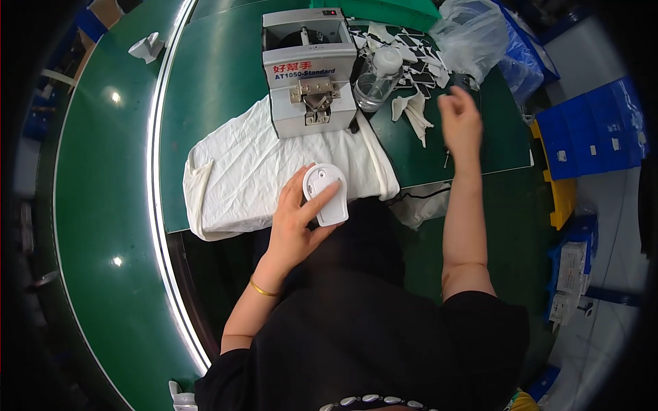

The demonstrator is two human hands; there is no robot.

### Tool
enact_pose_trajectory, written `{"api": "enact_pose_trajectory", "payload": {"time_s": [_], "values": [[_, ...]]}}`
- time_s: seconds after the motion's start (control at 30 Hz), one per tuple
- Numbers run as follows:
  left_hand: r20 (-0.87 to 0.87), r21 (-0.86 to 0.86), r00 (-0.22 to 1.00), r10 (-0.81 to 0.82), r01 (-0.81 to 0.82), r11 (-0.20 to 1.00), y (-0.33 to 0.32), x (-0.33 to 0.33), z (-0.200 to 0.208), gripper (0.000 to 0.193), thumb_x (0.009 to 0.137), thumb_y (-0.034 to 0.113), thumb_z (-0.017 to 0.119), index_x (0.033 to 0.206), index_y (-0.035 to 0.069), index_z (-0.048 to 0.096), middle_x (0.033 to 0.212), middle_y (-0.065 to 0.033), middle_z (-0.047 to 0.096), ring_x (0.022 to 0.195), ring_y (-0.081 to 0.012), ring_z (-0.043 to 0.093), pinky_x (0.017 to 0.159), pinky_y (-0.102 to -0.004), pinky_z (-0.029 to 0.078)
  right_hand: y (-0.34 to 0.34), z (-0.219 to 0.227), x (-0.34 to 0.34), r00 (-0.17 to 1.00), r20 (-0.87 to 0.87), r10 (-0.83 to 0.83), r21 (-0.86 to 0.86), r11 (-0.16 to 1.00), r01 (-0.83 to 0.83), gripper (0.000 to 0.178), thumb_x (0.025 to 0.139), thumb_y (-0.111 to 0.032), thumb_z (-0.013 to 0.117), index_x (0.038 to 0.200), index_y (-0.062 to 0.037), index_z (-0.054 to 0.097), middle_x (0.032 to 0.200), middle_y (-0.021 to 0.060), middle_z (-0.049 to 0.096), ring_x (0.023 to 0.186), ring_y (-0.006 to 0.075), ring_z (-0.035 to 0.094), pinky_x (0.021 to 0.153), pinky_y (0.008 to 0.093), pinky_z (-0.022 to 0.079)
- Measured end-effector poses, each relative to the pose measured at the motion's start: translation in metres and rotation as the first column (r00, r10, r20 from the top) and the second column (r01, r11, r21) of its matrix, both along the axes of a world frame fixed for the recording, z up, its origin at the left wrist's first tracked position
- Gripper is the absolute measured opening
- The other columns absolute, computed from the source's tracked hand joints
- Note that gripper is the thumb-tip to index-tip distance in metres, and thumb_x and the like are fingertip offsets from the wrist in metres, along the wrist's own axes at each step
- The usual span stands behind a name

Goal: Assemble small electronic components by driving screws into white plastic housings using an electric screwdriver.

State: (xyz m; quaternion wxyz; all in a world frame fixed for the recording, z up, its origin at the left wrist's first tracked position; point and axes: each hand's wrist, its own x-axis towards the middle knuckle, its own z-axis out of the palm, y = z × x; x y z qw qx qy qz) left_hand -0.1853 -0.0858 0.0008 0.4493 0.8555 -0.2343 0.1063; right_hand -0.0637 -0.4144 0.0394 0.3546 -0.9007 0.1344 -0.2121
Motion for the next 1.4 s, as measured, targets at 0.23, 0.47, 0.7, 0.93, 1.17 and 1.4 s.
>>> {"api": "enact_pose_trajectory", "payload": {"time_s": [0.23, 0.47, 0.7, 0.93, 1.17, 1.4], "values": [[0.059, -0.015, 0.998, -0.029, 0.03, 0.999, -0.006, 0.004, -0.006, 0.068, 0.061, 0.008, 0.085, 0.125, 0.023, 0.067, 0.14, -0.0197, 0.049, 0.13, -0.0409, 0.048, 0.106, -0.046, 0.042, -0.106, -0.042, 0.052, 0.95, -0.255, -0.181, 0.065, 0.977, 0.204, 0.042, 0.076, -0.03, 0.079, 0.1, 0.0025, 0.069, 0.086, 0.0122, 0.07, 0.074, 0.0247, 0.067, 0.067, 0.0364, 0.05], [0.067, -0.051, 0.997, -0.04, 0.043, 0.998, -0.001, 0.004, -0.01, 0.071, 0.058, 0.008, 0.086, 0.125, 0.022, 0.068, 0.141, -0.0211, 0.049, 0.13, -0.0416, 0.049, 0.106, -0.0464, 0.042, -0.076, -0.02, 0.021, 0.788, 0.448, 0.423, 0.892, -0.273, -0.36, 0.046, 0.089, -0.018, 0.066, 0.13, -0.0033, 0.05, 0.107, 0.0126, 0.06, 0.088, 0.0213, 0.063, 0.077, 0.0343, 0.051], [0.064, -0.077, 0.998, -0.019, 0.024, 0.997, -0.002, 0.001, -0.006, 0.07, 0.058, 0.011, 0.088, 0.124, 0.022, 0.068, 0.141, -0.0224, 0.049, 0.128, -0.042, 0.049, 0.104, -0.0457, 0.044, 0.075, 0.073, 0.006, 0.6, 0.695, 0.395, 0.668, -0.046, -0.743, 0.029, 0.099, -0.017, 0.054, 0.128, -0.0164, 0.051, 0.092, 0.0072, 0.057, 0.087, 0.0227, 0.059, 0.087, 0.0487, 0.049], [0.094, -0.111, 0.996, 0.005, 0.006, 0.994, -0.004, 0.003, -0.011, 0.065, 0.06, 0.016, 0.088, 0.121, 0.024, 0.068, 0.138, -0.0206, 0.049, 0.122, -0.0399, 0.054, 0.098, -0.0449, 0.048, 0.166, 0.108, 0.032, 0.533, 0.752, 0.389, 0.399, 0.375, -0.837, 0.04, 0.089, 0.0, 0.064, 0.124, -0.0021, 0.045, 0.08, 0.0104, 0.063, 0.071, 0.0212, 0.064, 0.073, 0.0422, 0.056], [0.1, -0.094, 0.995, 0.005, 0.005, 0.996, 0.0, 0.004, -0.012, 0.067, 0.059, 0.015, 0.088, 0.122, 0.024, 0.068, 0.138, -0.0218, 0.049, 0.124, -0.0417, 0.053, 0.1, -0.0453, 0.048, 0.179, 0.147, 0.014, 0.628, 0.337, 0.701, 0.399, 0.498, -0.77, 0.061, 0.08, -0.003, 0.076, 0.132, 0.0017, 0.044, 0.094, 0.0066, 0.063, 0.084, 0.0147, 0.062, 0.079, 0.0287, 0.051], [0.147, -0.063, 0.989, 0.021, -0.012, 0.998, -0.006, 0.005, -0.014, 0.068, 0.058, 0.014, 0.088, 0.122, 0.024, 0.068, 0.138, -0.0217, 0.05, 0.125, -0.0436, 0.051, 0.101, -0.0461, 0.047, 0.183, 0.101, 0.06, 0.581, 0.521, 0.625, 0.373, 0.446, -0.814, 0.037, 0.091, -0.005, 0.065, 0.125, -0.0011, 0.05, 0.079, 0.0099, 0.061, 0.074, 0.0192, 0.064, 0.073, 0.0364, 0.054]]}}
